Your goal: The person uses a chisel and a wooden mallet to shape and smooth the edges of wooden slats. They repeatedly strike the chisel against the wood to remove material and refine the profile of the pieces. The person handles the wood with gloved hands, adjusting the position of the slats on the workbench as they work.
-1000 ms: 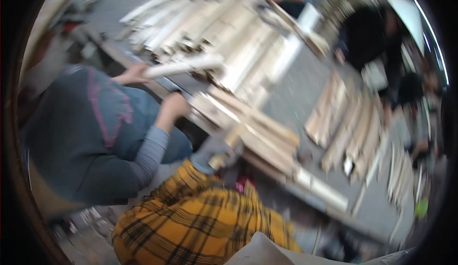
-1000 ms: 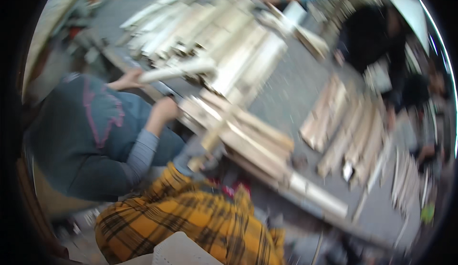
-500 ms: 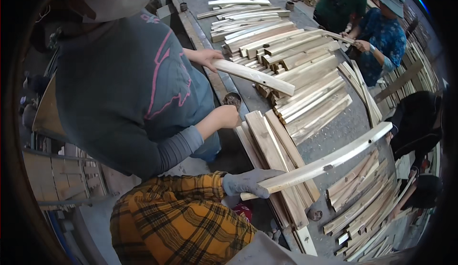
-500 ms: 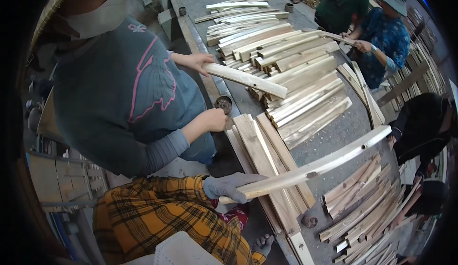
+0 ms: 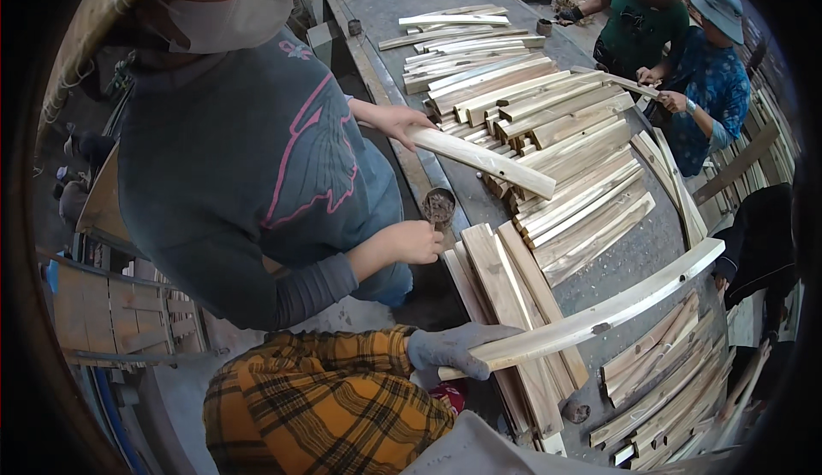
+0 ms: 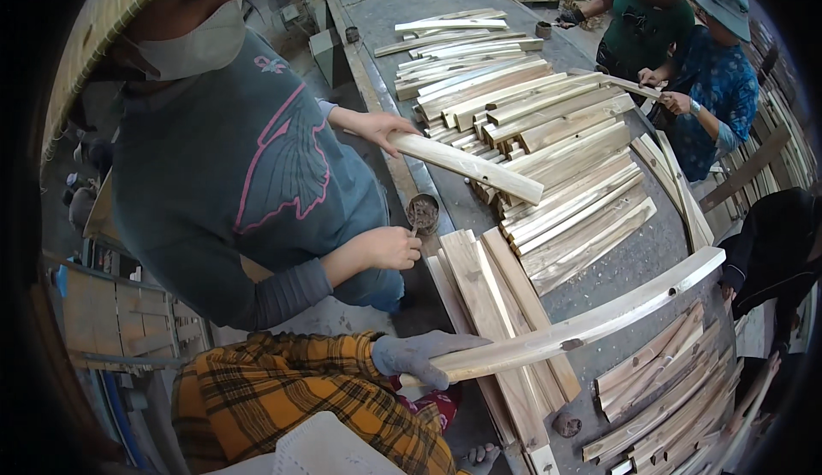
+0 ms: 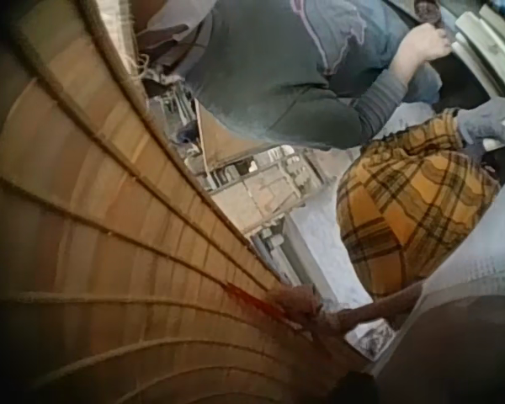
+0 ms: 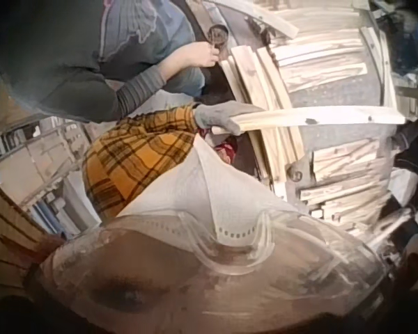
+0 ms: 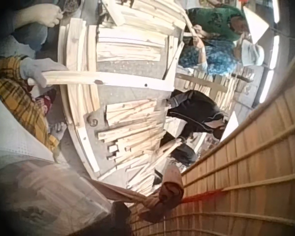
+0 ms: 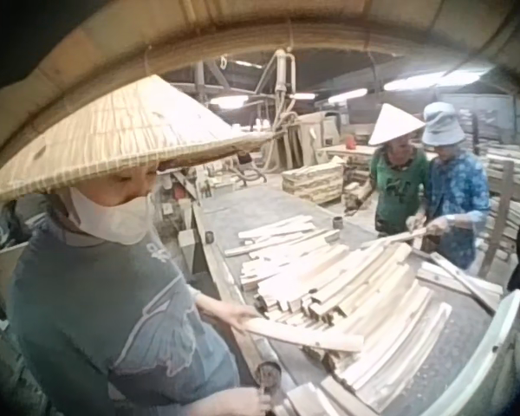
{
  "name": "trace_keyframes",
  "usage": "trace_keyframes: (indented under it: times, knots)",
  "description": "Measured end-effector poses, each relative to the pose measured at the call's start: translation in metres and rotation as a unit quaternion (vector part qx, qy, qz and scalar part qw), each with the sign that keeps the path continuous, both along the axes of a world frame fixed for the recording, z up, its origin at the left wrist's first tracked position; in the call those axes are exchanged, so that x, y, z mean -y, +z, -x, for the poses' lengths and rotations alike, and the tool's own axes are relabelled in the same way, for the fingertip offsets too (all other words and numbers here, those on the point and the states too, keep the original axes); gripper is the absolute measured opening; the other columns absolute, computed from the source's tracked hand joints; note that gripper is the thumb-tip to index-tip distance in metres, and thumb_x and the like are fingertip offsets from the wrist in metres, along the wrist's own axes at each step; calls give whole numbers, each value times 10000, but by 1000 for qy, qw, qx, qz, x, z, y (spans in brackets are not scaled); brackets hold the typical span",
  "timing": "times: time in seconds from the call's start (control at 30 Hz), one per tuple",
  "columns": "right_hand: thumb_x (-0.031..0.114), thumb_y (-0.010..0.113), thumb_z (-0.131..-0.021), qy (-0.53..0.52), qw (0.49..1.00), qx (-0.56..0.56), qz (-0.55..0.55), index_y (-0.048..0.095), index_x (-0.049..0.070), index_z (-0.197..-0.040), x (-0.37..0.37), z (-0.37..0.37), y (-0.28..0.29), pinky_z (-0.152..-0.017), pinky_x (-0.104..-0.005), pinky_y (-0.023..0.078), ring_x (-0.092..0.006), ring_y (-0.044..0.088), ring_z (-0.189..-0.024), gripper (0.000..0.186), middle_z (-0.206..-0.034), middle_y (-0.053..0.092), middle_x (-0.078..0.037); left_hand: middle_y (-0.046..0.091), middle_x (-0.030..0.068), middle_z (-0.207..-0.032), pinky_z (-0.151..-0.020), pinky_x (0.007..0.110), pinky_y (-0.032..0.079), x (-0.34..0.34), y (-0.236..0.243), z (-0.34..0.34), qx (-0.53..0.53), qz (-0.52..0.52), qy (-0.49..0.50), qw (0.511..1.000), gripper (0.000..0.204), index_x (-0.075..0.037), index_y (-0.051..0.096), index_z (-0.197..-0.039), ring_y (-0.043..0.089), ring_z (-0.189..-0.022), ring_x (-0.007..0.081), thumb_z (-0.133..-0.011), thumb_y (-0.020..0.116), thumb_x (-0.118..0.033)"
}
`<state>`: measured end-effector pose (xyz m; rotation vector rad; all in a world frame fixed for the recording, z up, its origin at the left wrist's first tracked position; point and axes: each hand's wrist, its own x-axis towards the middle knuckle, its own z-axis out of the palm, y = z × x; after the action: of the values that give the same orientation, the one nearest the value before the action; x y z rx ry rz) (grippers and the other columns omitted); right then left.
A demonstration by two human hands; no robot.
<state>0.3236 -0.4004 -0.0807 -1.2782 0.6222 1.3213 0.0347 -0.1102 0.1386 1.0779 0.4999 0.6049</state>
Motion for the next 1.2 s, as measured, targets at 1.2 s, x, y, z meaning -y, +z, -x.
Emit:
trace_keyframes:
  times: [1.2]
  knots:
    - [318, 541, -993, 26, 998, -54, 26, 550, 147, -792, 7, -50, -53, -439, -277, 267, -118, 302, -463, 264, -543, 365, 19, 422, 172, -1445, -1116, 361, 255, 5, 29, -20, 55, 1, -74, 996, 992, 41, 317, -1471, 383, -1332, 234, -740, 752, -470]
